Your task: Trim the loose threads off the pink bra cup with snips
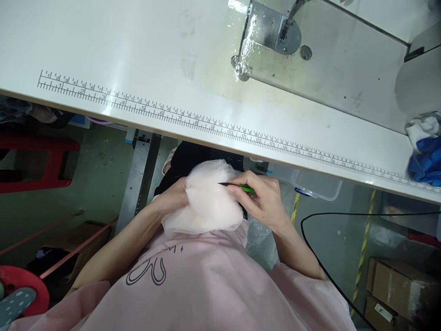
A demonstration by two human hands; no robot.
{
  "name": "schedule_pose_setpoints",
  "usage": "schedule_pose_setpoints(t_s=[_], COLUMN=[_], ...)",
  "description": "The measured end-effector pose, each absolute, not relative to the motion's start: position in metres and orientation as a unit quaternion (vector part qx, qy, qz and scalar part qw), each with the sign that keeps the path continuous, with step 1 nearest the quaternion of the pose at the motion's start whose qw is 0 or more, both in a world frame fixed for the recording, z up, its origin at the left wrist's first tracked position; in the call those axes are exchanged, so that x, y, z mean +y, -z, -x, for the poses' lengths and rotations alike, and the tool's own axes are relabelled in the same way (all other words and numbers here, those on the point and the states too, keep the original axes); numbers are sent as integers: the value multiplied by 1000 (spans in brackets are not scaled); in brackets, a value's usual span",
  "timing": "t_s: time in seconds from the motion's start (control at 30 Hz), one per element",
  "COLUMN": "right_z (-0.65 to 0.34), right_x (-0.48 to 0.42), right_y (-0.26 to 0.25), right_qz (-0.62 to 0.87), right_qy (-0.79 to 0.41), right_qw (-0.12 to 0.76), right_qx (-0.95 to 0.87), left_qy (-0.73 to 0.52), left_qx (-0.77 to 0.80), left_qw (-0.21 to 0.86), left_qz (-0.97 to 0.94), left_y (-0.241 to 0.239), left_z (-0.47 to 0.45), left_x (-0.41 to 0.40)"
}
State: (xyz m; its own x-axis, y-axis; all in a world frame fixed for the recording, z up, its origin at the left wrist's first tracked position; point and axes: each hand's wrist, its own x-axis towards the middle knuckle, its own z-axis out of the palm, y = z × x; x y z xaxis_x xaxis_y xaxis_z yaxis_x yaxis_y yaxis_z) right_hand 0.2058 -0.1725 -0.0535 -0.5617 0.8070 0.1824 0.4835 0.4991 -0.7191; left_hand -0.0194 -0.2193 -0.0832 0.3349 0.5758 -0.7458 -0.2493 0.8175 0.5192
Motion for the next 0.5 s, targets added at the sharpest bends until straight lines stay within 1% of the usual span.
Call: schedule_pose_setpoints(t_s=[0.13,0.23,0.33,0.5], right_z=[-208,-210,-211,-210], right_x=[-174,-174,-175,-175], right_y=[55,56,58,60], right_qz=[387,361,347,347], right_qy=[-288,-222,-171,-157], right_qw=[287,288,289,295], right_qx=[-828,-859,-876,-877], left_qy=[-264,-275,-282,-281], left_qx=[507,476,477,470], left_qw=[805,819,814,819], left_qz=[-160,-163,-173,-174], left_y=[83,79,75,77], left_z=[19,18,17,17], left_x=[-219,-217,-216,-217])
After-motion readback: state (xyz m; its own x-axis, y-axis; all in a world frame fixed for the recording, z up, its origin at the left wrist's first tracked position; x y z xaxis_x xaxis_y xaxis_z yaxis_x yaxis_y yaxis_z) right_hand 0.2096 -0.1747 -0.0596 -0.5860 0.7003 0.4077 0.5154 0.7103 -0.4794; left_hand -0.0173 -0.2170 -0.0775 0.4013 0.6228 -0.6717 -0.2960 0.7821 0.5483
